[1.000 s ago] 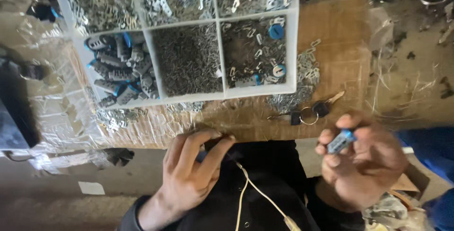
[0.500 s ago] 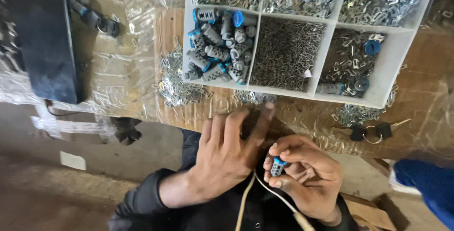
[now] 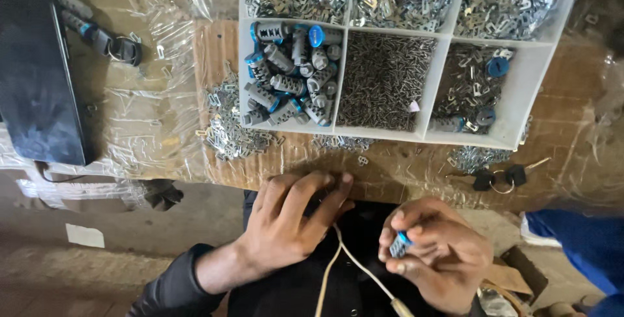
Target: The person sits at a workbench and assembles lock cylinders by hand. They pick small metal pins and springs from a compartment tray and insert them one at a time into the open lock body, pressing each part into place before reaching for the next part.
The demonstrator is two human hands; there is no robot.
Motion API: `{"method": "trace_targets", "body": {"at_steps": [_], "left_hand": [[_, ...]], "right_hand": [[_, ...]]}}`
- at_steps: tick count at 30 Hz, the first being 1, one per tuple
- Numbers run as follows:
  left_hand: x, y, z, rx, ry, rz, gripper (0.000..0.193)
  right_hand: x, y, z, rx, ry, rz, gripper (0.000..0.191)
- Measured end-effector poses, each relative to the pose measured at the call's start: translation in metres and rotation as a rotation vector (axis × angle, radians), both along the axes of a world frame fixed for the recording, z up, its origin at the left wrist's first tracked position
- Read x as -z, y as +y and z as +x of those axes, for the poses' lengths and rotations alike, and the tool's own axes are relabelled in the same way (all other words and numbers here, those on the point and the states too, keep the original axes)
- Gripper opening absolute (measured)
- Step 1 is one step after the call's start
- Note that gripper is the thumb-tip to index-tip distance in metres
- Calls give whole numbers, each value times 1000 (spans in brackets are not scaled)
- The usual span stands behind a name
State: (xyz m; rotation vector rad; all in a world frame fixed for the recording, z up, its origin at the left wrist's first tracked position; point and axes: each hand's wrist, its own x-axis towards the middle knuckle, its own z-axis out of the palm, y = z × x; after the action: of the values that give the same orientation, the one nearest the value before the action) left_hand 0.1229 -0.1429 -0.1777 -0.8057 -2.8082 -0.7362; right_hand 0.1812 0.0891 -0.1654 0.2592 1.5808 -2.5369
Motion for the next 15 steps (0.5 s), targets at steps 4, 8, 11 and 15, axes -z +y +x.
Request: {"method": "trace_targets", "body": {"at_steps": [4, 8, 11, 15], "left_hand": [[-1, 0, 1, 2, 12, -29, 40], [-2, 6, -3, -27, 38, -53, 43], [-2, 5, -4, -8, 9, -3, 41], [1, 2, -2, 17, 38, -21, 43]], "right_hand": [[5, 3, -2, 25, -44, -35, 43], [6, 9, 0, -5, -38, -10, 41], [5, 12, 5, 22, -27, -43, 38], [3, 11, 6, 25, -43, -8, 39]]}}
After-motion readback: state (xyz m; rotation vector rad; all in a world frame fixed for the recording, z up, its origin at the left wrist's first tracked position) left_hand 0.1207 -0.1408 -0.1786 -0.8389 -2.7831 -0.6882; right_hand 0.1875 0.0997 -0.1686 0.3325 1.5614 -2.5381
